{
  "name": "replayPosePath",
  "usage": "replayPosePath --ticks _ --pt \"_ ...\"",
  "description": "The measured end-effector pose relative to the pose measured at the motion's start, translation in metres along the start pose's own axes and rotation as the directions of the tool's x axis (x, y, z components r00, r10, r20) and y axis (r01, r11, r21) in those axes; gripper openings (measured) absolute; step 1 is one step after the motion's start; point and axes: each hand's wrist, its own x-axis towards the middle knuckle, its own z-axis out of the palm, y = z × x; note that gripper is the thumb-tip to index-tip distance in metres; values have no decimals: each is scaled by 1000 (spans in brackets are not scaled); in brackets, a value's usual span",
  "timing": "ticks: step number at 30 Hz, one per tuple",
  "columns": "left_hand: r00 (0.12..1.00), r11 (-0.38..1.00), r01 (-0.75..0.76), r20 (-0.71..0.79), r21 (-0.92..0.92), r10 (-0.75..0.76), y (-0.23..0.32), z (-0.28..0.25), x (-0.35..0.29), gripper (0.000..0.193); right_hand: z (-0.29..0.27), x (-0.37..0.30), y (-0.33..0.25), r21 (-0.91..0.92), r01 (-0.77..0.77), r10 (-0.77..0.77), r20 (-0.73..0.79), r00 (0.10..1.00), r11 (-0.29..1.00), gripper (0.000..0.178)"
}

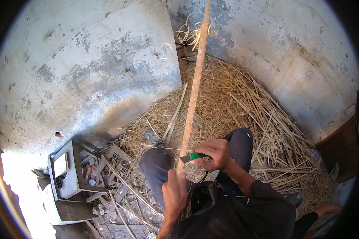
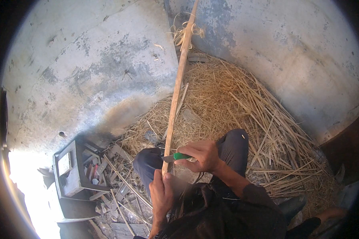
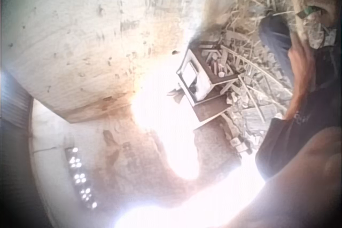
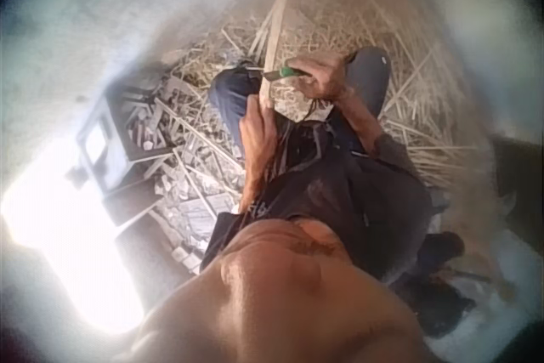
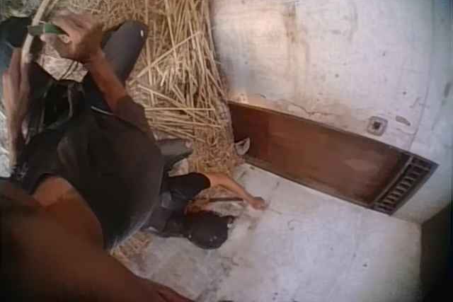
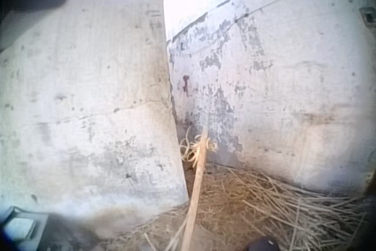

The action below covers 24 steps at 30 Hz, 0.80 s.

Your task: The person sits on a straw-covered floor and uses a green-handled knife to shave a long bamboo pole. They hold the pole with their left hand and repeatedly scrape the surface with the knife in their right hand, creating thin wood shavings that fall onto the straw.

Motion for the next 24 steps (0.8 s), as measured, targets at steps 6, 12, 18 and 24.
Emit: replayPosePath --ticks 6,12,18,24 --pt "1000 1000 -20 -6 5 21 2 -1 1 25 -3 2 0 -56 28 -27 4 1000 998 36" --pt "999 1000 -25 -28 -11 25 0 0 1 27 -1 4 3 -80 35 -36 -8 999 996 34" --pt "999 999 -40 -35 6 40 -6 1 -1 26 -2 8 1 -107 27 -29 -17 999 994 34" --pt "999 1000 -29 -44 10 29 -6 0 -1 28 0 9 3 -138 40 -43 -16 999 990 34"
